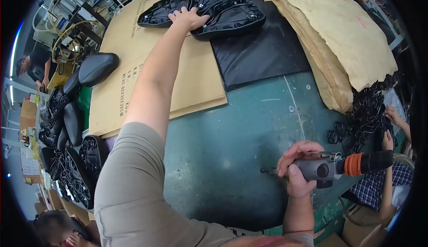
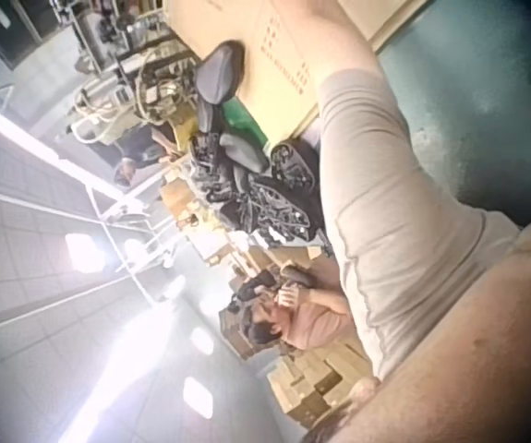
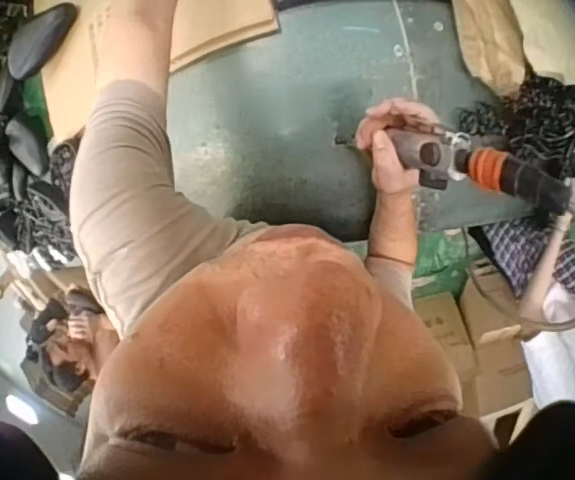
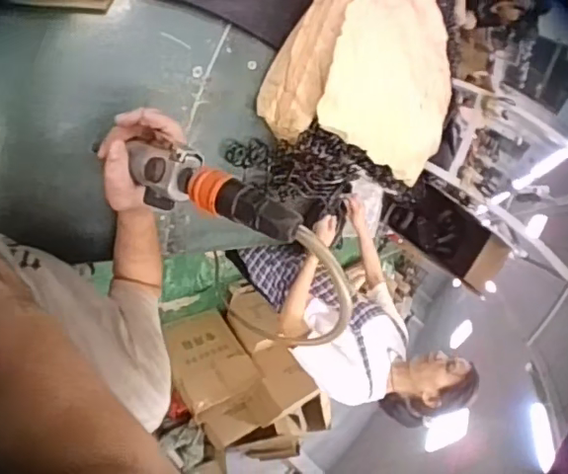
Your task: Assembling the underside of bicycle seats using a pneumatic screwdriver.
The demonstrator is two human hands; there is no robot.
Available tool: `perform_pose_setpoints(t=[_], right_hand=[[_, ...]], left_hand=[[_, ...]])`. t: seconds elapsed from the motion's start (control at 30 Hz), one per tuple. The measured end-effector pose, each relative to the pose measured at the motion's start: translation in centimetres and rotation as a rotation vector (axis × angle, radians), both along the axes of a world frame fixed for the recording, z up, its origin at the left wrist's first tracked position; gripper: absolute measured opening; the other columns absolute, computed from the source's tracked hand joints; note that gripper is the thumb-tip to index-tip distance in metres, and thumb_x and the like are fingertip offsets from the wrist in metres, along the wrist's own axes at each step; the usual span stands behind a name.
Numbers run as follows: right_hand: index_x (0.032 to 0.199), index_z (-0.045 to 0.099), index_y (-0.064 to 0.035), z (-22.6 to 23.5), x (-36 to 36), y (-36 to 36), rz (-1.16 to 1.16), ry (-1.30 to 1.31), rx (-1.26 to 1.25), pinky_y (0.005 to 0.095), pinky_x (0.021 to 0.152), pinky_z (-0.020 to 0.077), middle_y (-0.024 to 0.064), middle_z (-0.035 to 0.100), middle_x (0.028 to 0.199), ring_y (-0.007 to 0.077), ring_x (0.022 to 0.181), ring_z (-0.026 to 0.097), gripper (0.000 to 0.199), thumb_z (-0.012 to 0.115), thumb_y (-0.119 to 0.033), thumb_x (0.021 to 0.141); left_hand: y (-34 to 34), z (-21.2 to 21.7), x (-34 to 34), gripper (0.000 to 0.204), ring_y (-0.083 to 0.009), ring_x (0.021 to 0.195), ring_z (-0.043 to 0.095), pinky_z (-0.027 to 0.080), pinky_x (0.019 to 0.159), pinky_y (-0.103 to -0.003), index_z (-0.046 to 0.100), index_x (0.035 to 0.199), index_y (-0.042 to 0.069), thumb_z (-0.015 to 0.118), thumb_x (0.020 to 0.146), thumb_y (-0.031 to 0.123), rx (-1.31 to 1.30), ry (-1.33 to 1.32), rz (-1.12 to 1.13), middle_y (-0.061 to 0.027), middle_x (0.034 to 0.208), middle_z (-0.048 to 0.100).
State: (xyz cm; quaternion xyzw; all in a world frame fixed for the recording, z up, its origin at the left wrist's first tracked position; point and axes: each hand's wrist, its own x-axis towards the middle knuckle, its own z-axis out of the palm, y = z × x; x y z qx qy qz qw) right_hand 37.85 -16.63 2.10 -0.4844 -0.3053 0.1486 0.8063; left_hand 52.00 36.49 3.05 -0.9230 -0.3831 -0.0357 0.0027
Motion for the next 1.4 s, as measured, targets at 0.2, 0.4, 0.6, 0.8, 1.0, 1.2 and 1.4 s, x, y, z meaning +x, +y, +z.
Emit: perform_pose_setpoints(t=[0.2, 0.4, 0.6, 0.8, 1.0, 1.2, 1.4], right_hand=[[0.122, 0.047, -0.0014, 0.1, -0.6, 0.6, 0.026, 0.04, 0.049, 0.0291, 0.058, 0.0551, 0.0172, 0.063, 0.102, 0.0141, 0.063, 0.062, 0.04, 0.062, 0.007, 0.087], [0.118, 0.048, 0.0008, 1.2, -1.3, -0.1, -0.057, 0.025, -0.013, 0.0283, 0.059, 0.0547, 0.0149, 0.063, 0.101, 0.0142, 0.066, 0.063, 0.033, 0.059, 0.01, 0.088], [0.115, 0.051, 0.0036, 3.5, -6.7, -2.3, 0.011, 0.073, 0.02, 0.0279, 0.059, 0.054, 0.0146, 0.064, 0.097, 0.0149, 0.064, 0.064, 0.029, 0.06, 0.007, 0.088], [0.116, 0.052, 0.0047, 4.7, -12.0, -5.7, 0.029, 0.0, -0.018, 0.0282, 0.06, 0.0533, 0.0171, 0.064, 0.098, 0.0164, 0.063, 0.063, 0.029, 0.059, 0.007, 0.088], [0.121, 0.052, 0.0042, 3.1, -13.6, -8.2, 0.009, -0.058, -0.153, 0.0275, 0.063, 0.0535, 0.0166, 0.063, 0.103, 0.0151, 0.067, 0.064, 0.034, 0.059, 0.008, 0.089], [0.127, 0.051, 0.0042, 2.2, -13.5, -8.5, 0.11, -0.101, -0.22, 0.0291, 0.068, 0.0547, 0.0166, 0.063, 0.107, 0.0159, 0.073, 0.065, 0.043, 0.062, 0.009, 0.087], [0.129, 0.051, 0.0042, 1.7, -13.5, -7.1, 0.177, -0.186, -0.198, 0.0318, 0.07, 0.0548, 0.0169, 0.063, 0.11, 0.0169, 0.075, 0.065, 0.042, 0.066, 0.005, 0.089]], left_hand=[[-7.1, -0.3, -5.3, 0.086, -0.0498, 0.144, 0.037, 0.024, 0.118, -0.061, 0.056, 0.146, 0.011, 0.056, 0.085, 0.071, 0.003, -0.029, 0.029, -0.0274, 0.154, 0.042], [-24.3, -0.7, -16.2, 0.078, -0.0528, 0.122, 0.048, 0.034, 0.106, -0.06, 0.065, 0.126, 0.002, 0.065, 0.082, 0.065, 0.082, -0.201, -0.064, -0.0315, 0.129, 0.054], [-39.4, 0.8, -24.8, 0.074, -0.0527, 0.119, 0.056, 0.043, 0.098, -0.06, 0.06, 0.13, 0.003, 0.07, 0.086, 0.061, 0.106, -0.06, -0.072, -0.0294, 0.128, 0.056], [-46.3, 0.2, -30.0, 0.077, -0.0519, 0.126, 0.056, 0.055, 0.09, -0.056, 0.054, 0.137, -0.002, 0.077, 0.083, 0.049, -0.028, -0.069, -0.166, -0.0303, 0.131, 0.059], [-50.1, -2.1, -41.2, 0.073, -0.048, 0.139, 0.042, 0.04, 0.107, -0.063, 0.056, 0.137, 0.003, 0.079, 0.08, 0.043, 0.207, -0.126, -0.498, -0.0248, 0.149, 0.049], [-46.3, -4.4, -53.3, 0.059, -0.0327, 0.105, 0.061, 0.052, 0.091, -0.049, 0.056, 0.131, 0.0, 0.076, 0.088, 0.034, -0.441, -0.441, -0.521, -0.0198, 0.13, 0.06], [-38.2, -4.7, -50.6, 0.061, -0.0287, 0.086, 0.073, 0.062, 0.073, -0.038, 0.037, 0.131, -0.006, 0.069, 0.099, 0.035, -1.444, -0.92, 0.347, -0.0214, 0.109, 0.064]])
